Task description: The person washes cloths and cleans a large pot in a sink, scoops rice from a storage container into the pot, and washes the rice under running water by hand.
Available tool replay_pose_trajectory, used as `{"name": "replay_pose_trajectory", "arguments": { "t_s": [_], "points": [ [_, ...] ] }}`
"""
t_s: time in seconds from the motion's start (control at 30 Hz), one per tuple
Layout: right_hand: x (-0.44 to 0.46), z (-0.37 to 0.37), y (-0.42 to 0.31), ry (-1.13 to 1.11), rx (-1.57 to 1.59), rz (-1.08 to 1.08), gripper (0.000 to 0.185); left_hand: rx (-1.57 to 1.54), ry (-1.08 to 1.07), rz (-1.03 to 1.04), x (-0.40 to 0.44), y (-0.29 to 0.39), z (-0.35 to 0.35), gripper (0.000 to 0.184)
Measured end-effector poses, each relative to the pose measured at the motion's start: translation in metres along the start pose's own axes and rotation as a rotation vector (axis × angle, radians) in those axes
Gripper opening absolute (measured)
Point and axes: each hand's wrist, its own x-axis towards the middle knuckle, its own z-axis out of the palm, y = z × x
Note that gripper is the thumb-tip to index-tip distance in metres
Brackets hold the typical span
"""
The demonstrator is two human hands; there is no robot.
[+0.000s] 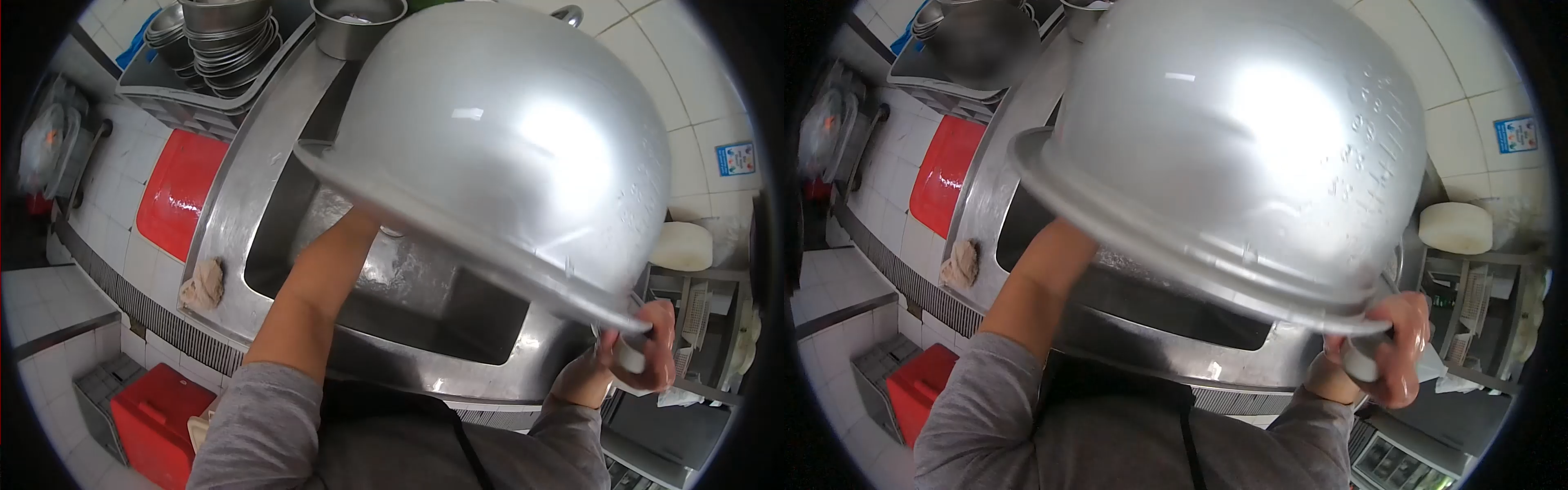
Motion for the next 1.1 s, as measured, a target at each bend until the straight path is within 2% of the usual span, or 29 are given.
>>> {"name": "replay_pose_trajectory", "arguments": {
  "t_s": [0.03, 0.1, 0.13, 0.17, 0.23, 0.3, 0.33, 0.37, 0.4, 0.43, 0.47, 0.53, 0.6, 0.7, 0.73, 0.77, 0.83, 0.9, 0.97, 1.03, 1.07, 1.1],
  "points": [
    [-0.002, 0.009, 0.006, 0.078, 0.054, -0.053, 0.047, -0.006, 0.058, 0.016, -0.001, -0.003, -0.002, 0.027],
    [-0.012, 0.023, 0.015, 0.111, -0.173, 0.048, 0.053, 0.002, 0.188, 0.037, -0.005, -0.01, -0.014, 0.027],
    [-0.014, 0.038, 0.018, 0.159, -0.179, 0.194, 0.05, 0.005, 0.261, 0.037, -0.008, -0.017, -0.026, 0.027],
    [-0.021, 0.047, 0.032, 0.086, -0.289, 0.25, 0.051, 0.029, 0.315, -0.006, -0.01, -0.022, -0.038, 0.027],
    [-0.03, 0.081, 0.059, 0.064, -0.387, 0.463, 0.051, 0.07, 0.398, -0.164, -0.004, -0.037, -0.08, 0.035],
    [-0.07, 0.126, 0.101, 0.158, -0.106, 0.844, 0.049, -0.021, 0.555, -0.064, -0.007, -0.044, -0.105, 0.032],
    [-0.095, 0.146, 0.118, 0.078, -0.172, 0.893, 0.048, -0.066, 0.632, -0.016, -0.01, -0.048, -0.117, 0.03],
    [-0.12, 0.166, 0.127, 0.041, -0.141, 1.024, 0.048, -0.052, 0.555, 0.023, -0.012, -0.048, -0.132, 0.034],
    [-0.181, 0.196, 0.16, 0.07, -0.008, 1.092, 0.05, -0.035, 0.478, 0.062, -0.014, -0.047, -0.149, 0.038],
    [-0.191, 0.21, 0.15, 0.051, -0.132, 1.054, 0.052, -0.018, 0.403, 0.108, -0.013, -0.044, -0.16, 0.042],
    [-0.218, 0.228, 0.153, 0.014, -0.07, 1.256, 0.052, -0.029, 0.459, 0.133, -0.011, -0.045, -0.167, 0.045],
    [-0.246, 0.251, 0.144, -0.077, -0.058, 1.417, 0.053, -0.05, 0.567, 0.178, -0.014, -0.045, -0.172, 0.053],
    [-0.267, 0.268, 0.137, -0.168, 0.015, 1.493, 0.052, -0.019, 0.641, 0.133, -0.034, -0.03, -0.155, 0.058],
    [-0.324, 0.299, 0.146, -0.259, 0.132, 1.49, 0.052, 0.007, 0.653, 0.114, -0.039, -0.024, -0.15, 0.06],
    [-0.304, 0.292, 0.135, -0.339, 0.089, 1.47, 0.051, 0.012, 0.643, 0.116, -0.037, -0.028, -0.153, 0.06],
    [-0.269, 0.284, 0.112, -0.414, 0.046, 1.445, 0.05, 0.289, 0.675, 0.074, -0.032, -0.034, -0.155, 0.06],
    [-0.241, 0.288, 0.077, -0.451, 0.121, 1.036, 0.046, 0.832, 0.743, 0.021, -0.022, -0.034, -0.154, 0.06],
    [-0.19, 0.291, 0.031, -0.687, 0.38, 1.116, 0.043, 0.923, 0.683, 0.011, -0.047, -0.005, -0.122, 0.062],
    [-0.145, 0.306, 0.018, -0.47, 0.45, 0.852, 0.044, 0.807, 0.342, 0.148, -0.088, 0.026, -0.112, 0.057],
    [-0.085, 0.315, 0.015, -0.293, 0.498, 0.66, 0.045, 0.843, 0.243, 0.38, -0.164, 0.061, -0.085, 0.049],
    [-0.042, 0.319, 0.02, -0.223, 0.511, 0.596, 0.046, 0.837, 0.234, 0.486, -0.201, 0.07, -0.081, 0.042],
    [-0.006, 0.325, 0.03, -0.215, 0.417, 0.565, 0.046, 0.841, 0.28, 0.52, -0.241, 0.079, -0.077, 0.042]
  ]
}}
